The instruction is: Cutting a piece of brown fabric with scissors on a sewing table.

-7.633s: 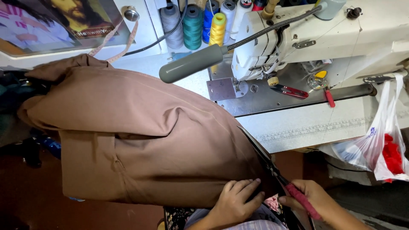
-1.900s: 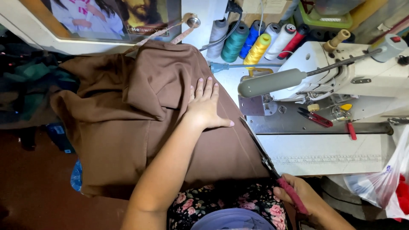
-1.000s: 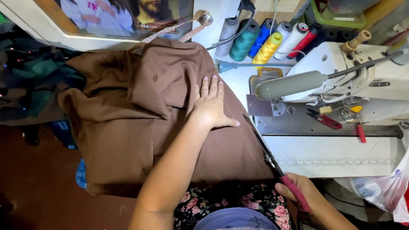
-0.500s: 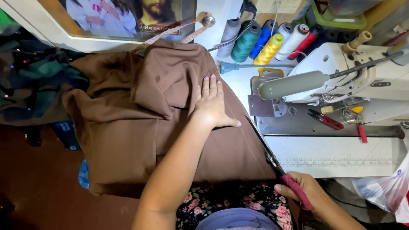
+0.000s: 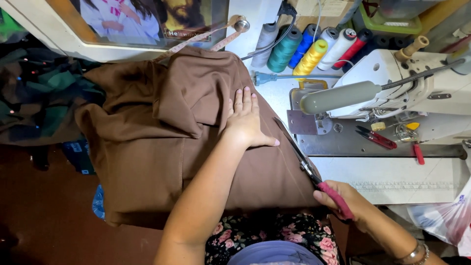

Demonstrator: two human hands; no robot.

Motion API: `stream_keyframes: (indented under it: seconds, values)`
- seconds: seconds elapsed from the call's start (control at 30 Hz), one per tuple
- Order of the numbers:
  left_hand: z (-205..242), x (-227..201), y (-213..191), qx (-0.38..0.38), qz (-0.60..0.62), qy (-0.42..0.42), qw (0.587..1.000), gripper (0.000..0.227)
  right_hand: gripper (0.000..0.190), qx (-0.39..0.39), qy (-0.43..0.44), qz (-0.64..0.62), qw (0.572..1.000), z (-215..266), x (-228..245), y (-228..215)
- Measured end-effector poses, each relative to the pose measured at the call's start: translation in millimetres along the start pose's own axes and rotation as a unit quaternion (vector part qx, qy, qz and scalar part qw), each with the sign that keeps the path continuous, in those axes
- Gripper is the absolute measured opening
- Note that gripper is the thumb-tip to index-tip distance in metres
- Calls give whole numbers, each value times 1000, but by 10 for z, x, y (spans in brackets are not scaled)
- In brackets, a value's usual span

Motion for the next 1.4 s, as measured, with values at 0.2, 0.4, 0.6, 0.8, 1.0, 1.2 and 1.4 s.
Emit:
stream_keyframes:
  seconds: [0.2, 0.4, 0.6, 0.8, 1.0, 1.2, 1.4]
  values:
    - [21, 3, -11, 5, -2, -5, 1000, 151, 43, 25, -13, -51, 998, 28, 130, 67]
    - [51, -5, -33, 10, -4, -8, 1000, 149, 41, 5, -22, -31, 999, 41, 182, 103]
    - [78, -7, -47, 17, 1, -12, 1000, 149, 46, 1, -50, -71, 996, 65, 257, 134]
    - [70, 3, -51, 10, 8, -14, 1000, 150, 46, -17, -30, -70, 997, 47, 195, 136]
    - [60, 5, -41, 6, 5, -12, 1000, 150, 45, -34, -52, -40, 997, 66, 251, 116]
    - [64, 7, -33, 13, -3, -16, 1000, 152, 50, -51, -39, -43, 997, 50, 215, 69]
    - [42, 19, -18, 9, -11, -19, 1000, 154, 39, -52, -13, -36, 998, 20, 258, 12]
Point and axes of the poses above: each hand's wrist, its own z-axis away from the middle knuckle, its own y-axis out of the palm, x = y × z, the point moved 9 cm from there along -z, towards the middle knuckle, and after that the axes turned 6 degrees about z, right-handed, at the moved point
